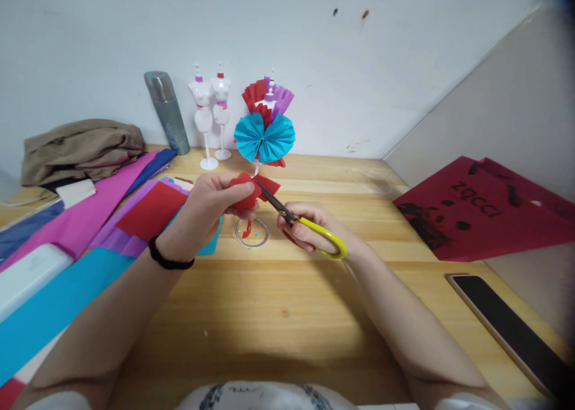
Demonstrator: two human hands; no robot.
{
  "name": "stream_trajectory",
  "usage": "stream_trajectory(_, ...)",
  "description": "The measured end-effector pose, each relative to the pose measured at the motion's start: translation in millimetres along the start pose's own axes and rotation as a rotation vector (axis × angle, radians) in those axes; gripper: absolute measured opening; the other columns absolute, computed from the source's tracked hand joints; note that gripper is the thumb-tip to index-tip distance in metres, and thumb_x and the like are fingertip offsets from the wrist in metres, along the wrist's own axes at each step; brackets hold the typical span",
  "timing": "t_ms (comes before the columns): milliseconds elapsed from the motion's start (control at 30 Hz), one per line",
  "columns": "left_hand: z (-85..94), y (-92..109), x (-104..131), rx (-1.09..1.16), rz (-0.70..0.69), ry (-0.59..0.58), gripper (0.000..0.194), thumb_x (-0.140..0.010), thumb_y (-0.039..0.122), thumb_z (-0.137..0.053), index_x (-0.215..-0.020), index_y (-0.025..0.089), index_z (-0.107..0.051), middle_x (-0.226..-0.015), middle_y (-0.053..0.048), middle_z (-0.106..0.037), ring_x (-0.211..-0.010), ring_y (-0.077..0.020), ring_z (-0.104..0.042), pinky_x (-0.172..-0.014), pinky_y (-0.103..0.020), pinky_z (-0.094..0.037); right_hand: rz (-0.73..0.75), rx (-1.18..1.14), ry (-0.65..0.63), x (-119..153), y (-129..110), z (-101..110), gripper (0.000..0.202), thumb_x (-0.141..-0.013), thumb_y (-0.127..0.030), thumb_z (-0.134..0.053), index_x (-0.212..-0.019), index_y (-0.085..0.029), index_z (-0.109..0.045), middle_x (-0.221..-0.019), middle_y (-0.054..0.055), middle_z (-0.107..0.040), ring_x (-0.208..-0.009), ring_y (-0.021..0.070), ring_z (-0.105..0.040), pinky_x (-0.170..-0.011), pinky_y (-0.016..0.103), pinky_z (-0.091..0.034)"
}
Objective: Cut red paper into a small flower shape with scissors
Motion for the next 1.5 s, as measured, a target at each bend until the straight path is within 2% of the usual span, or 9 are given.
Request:
stream_trajectory(367,-0.8,1.3,-0.1,-0.023,-0.009,-0.010,0.030,-0.072,0.041,-0.088,-0.061,0.017,-0.075,-0.061,-0.005,-0.071,-0.055,-0.0151,-0.063,-0.056,-0.026,-0.054,-0.005,-0.012,0.013,0.0,0.4,-1.7,0.056,-0.089,-0.073,-0.083,-0.095,-0.021,-0.065,-0.064,-0.009,-0.054,-0.043,0.0057,-0.039,-0.041,0.021,-0.028)
stream_trajectory(767,0.3,2.6,0.2,-0.052,-0.044,0.008,0.026,-0.073,0.039,-0.087,-0.065,0.016,-0.080,-0.064,-0.007,-0.074,-0.058,-0.0149,-0.063,-0.056,-0.025,-0.053,-0.010,-0.006,0.009,0.7,-1.7,-2.3,0.054,-0.091,-0.072,-0.082,-0.096,-0.020,-0.066,-0.068,-0.007,-0.054,-0.047,0.0064,-0.041,-0.041,0.021,-0.028)
stream_trajectory(1033,2.4,0.9,-1.1,-0.044,-0.043,-0.011,0.026,-0.074,0.037,-0.087,-0.062,0.016,-0.077,-0.061,-0.004,-0.073,-0.057,-0.0126,-0.063,-0.056,-0.022,-0.054,0.012,-0.009,-0.012,-0.4,4.8,-0.2,0.054,-0.093,-0.072,-0.081,-0.097,-0.020,-0.067,-0.068,-0.008,-0.053,-0.045,0.0049,-0.039,-0.042,0.021,-0.028)
stream_trajectory(1500,3.5,0.9,-4.3,-0.056,-0.020,-0.019,0.022,-0.069,0.034,-0.088,-0.064,0.016,-0.077,-0.061,-0.003,-0.074,-0.053,-0.0124,-0.063,-0.055,-0.024,-0.055,-0.004,-0.021,-0.019,-0.1,9.9,1.2,0.056,-0.091,-0.073,-0.083,-0.096,-0.020,-0.068,-0.068,-0.008,-0.054,-0.043,0.0043,-0.038,-0.039,0.020,-0.028)
Point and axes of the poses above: each hand's wrist, its own x-axis away from the middle knuckle, its own z-axis out of the back of the hand, y = z × x, the point moved 6 cm from there along -x, towards the middle knuckle
